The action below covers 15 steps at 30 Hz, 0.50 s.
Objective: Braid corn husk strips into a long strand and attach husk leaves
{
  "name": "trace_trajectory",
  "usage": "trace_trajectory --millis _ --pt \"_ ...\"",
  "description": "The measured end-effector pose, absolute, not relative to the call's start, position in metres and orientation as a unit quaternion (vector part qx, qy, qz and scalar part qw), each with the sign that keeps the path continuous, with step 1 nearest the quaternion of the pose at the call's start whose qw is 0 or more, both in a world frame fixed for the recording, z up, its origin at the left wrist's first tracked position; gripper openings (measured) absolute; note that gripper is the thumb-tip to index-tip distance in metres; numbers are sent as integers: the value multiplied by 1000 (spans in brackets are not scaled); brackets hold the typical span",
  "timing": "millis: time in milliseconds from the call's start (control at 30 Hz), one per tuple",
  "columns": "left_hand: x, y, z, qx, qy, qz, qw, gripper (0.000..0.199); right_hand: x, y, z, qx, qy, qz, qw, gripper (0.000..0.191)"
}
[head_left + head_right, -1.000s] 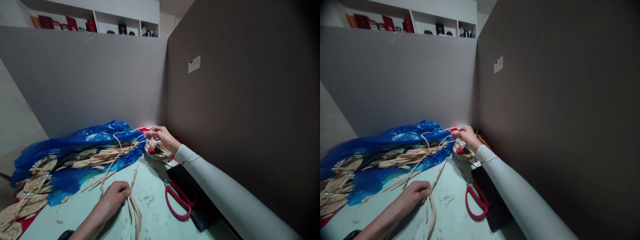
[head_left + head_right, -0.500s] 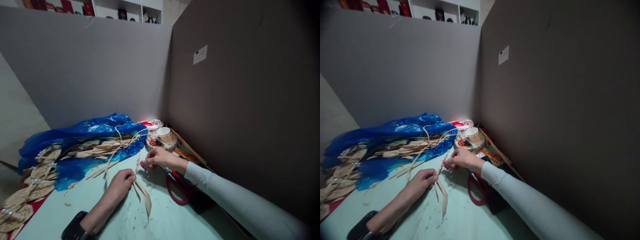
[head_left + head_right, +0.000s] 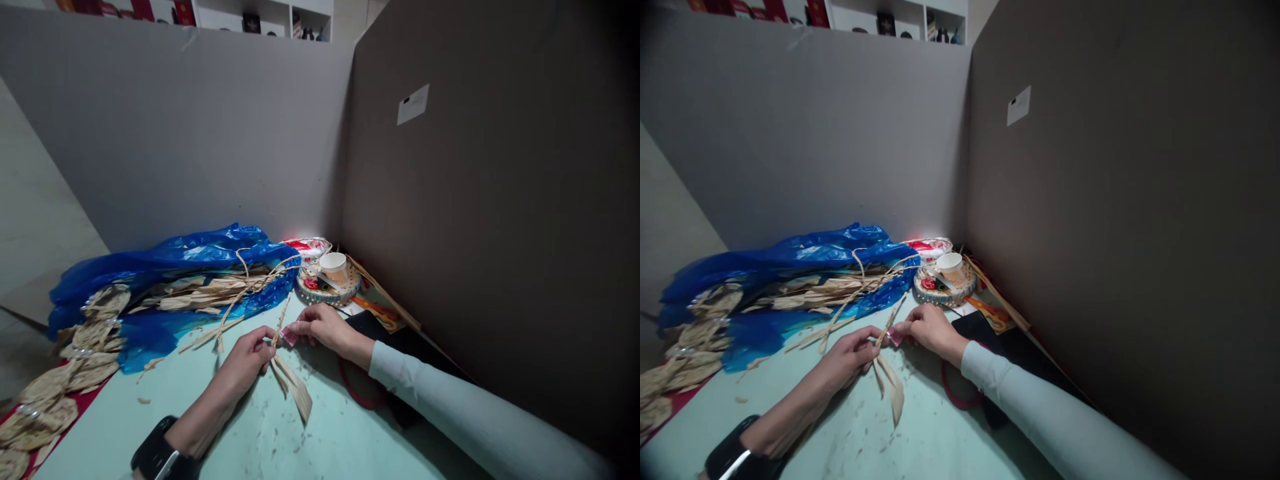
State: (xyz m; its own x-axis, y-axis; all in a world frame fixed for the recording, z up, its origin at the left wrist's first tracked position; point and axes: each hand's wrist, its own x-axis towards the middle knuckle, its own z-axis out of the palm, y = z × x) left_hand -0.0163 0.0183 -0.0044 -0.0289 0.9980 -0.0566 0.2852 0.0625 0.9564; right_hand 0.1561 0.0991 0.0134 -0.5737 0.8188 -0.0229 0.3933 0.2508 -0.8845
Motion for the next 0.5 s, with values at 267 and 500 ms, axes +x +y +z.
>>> trace_trajectory --millis 267,500 --pt "-17 19 -6 542 586 420 432 22 153 97 14 -423 -759 420 261 25" --pt "-14 20 -6 560 575 414 430 18 149 91 21 -421 -766 408 262 21"
